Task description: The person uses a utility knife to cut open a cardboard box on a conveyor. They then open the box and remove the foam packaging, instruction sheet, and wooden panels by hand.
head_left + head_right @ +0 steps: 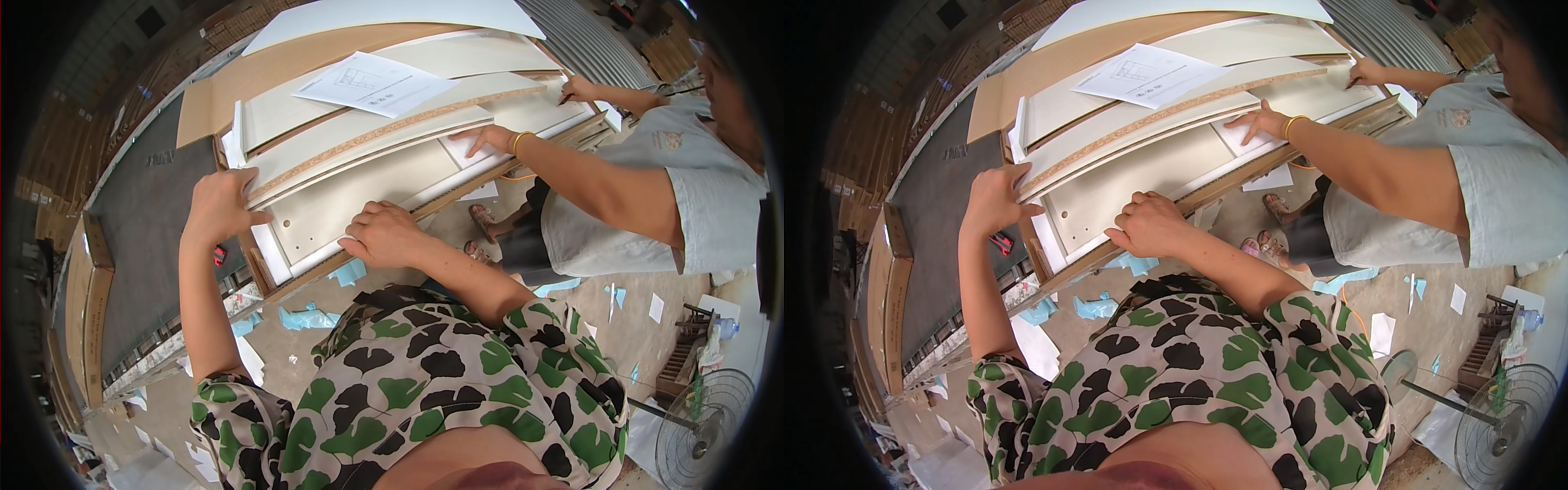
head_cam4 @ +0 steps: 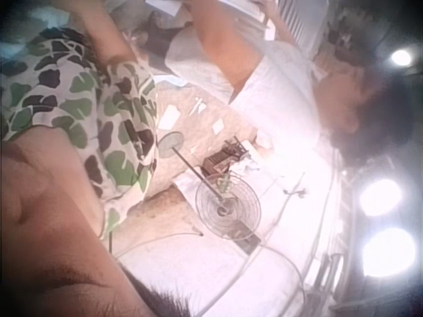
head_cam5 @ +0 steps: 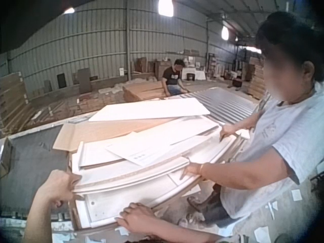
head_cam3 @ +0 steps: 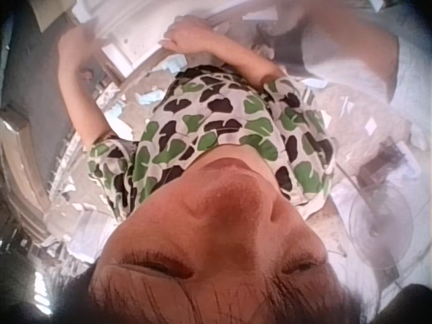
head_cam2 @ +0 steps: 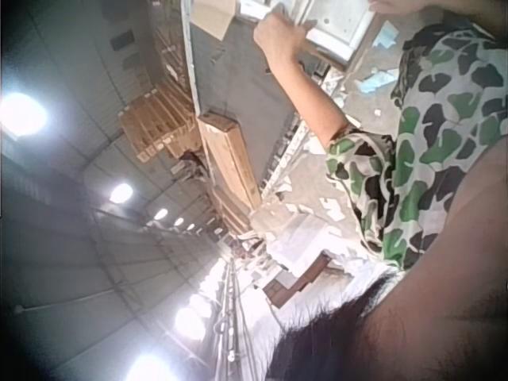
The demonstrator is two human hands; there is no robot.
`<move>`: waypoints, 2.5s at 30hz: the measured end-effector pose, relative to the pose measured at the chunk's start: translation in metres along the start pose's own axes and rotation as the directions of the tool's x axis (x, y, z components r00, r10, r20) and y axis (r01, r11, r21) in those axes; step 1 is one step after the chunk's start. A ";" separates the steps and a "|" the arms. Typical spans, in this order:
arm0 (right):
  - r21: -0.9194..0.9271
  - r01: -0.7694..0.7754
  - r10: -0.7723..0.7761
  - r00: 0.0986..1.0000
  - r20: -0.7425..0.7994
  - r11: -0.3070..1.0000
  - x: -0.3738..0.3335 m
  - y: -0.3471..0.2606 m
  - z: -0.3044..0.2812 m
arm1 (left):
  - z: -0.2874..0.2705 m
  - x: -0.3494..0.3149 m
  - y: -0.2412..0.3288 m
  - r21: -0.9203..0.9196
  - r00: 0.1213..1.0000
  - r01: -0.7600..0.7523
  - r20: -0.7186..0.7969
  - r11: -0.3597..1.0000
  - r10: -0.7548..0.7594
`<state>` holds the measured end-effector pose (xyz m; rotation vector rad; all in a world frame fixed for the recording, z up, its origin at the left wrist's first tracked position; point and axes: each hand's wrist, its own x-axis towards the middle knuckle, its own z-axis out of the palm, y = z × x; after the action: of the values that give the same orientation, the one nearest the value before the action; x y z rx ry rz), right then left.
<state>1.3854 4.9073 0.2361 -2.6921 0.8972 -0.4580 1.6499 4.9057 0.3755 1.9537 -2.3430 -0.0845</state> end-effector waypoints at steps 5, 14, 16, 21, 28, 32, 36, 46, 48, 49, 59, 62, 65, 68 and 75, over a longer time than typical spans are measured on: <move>-0.001 0.008 -0.008 1.000 -0.018 1.000 0.000 0.001 0.001 | 0.001 0.000 0.000 0.004 1.000 -0.010 -0.005 1.000 0.010; -0.008 0.035 -0.036 0.996 -0.078 0.999 -0.001 0.001 0.004 | 0.004 -0.003 0.002 0.002 1.000 -0.002 -0.014 1.000 0.002; 0.005 0.025 -0.025 0.997 -0.075 1.000 -0.001 0.000 0.003 | 0.005 -0.005 0.004 0.005 1.000 0.023 0.012 1.000 -0.023; -0.003 0.067 -0.067 0.987 -0.146 0.998 0.000 0.004 0.006 | 0.030 -0.015 0.007 0.084 0.999 -0.035 -0.011 0.996 0.036; 0.161 0.319 -0.205 0.846 -0.491 0.934 -0.003 0.003 0.003 | 0.072 -0.030 0.002 0.120 0.989 -0.060 -0.126 0.991 0.075; 0.273 0.376 -0.164 0.803 -0.573 0.885 -0.014 -0.011 -0.007 | 0.099 -0.040 0.003 0.158 0.977 -0.079 -0.183 0.984 0.108; 0.266 0.353 -0.178 0.840 -0.513 0.897 -0.025 -0.008 -0.009 | 0.107 -0.041 0.005 0.156 0.994 -0.059 -0.084 0.986 0.073; 0.192 0.214 -0.083 0.845 -0.529 0.958 -0.031 0.013 -0.021 | 0.105 -0.054 -0.018 -0.118 0.991 -0.053 -0.130 0.992 0.037; 0.086 0.090 -0.031 0.847 -0.531 0.992 -0.037 0.040 -0.041 | 0.119 -0.064 -0.017 -0.095 0.974 -0.051 -0.224 0.994 0.028; 0.070 -0.026 0.054 0.900 -0.433 0.997 -0.040 0.058 -0.053 | 0.129 -0.068 -0.020 -0.065 0.977 -0.046 -0.213 0.997 0.031; -0.200 -0.548 0.576 0.807 0.129 0.812 -0.042 0.155 -0.088 | 0.136 -0.077 -0.017 -0.291 0.968 0.075 -0.210 0.954 -0.140; -0.127 -0.570 0.584 0.790 0.186 0.812 -0.036 0.163 -0.094 | 0.136 -0.076 -0.015 -0.275 0.966 0.126 -0.184 0.953 -0.181; -0.110 -0.595 0.599 0.748 0.287 0.796 -0.025 0.164 -0.103 | 0.140 -0.076 -0.017 -0.219 0.966 0.119 -0.201 0.969 -0.164; -0.130 -0.603 0.602 0.707 0.371 0.787 -0.008 0.151 -0.112 | 0.142 -0.077 -0.016 -0.204 0.963 0.104 -0.224 0.973 -0.150; -0.408 -0.357 0.494 0.813 0.307 0.840 -0.012 0.162 -0.097 | 0.140 -0.078 -0.013 -0.249 0.958 0.124 -0.223 0.960 -0.181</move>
<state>1.2540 4.7747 0.2665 -2.5743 1.5064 0.3740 1.6616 4.9780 0.2319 1.9061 -1.9317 -0.1170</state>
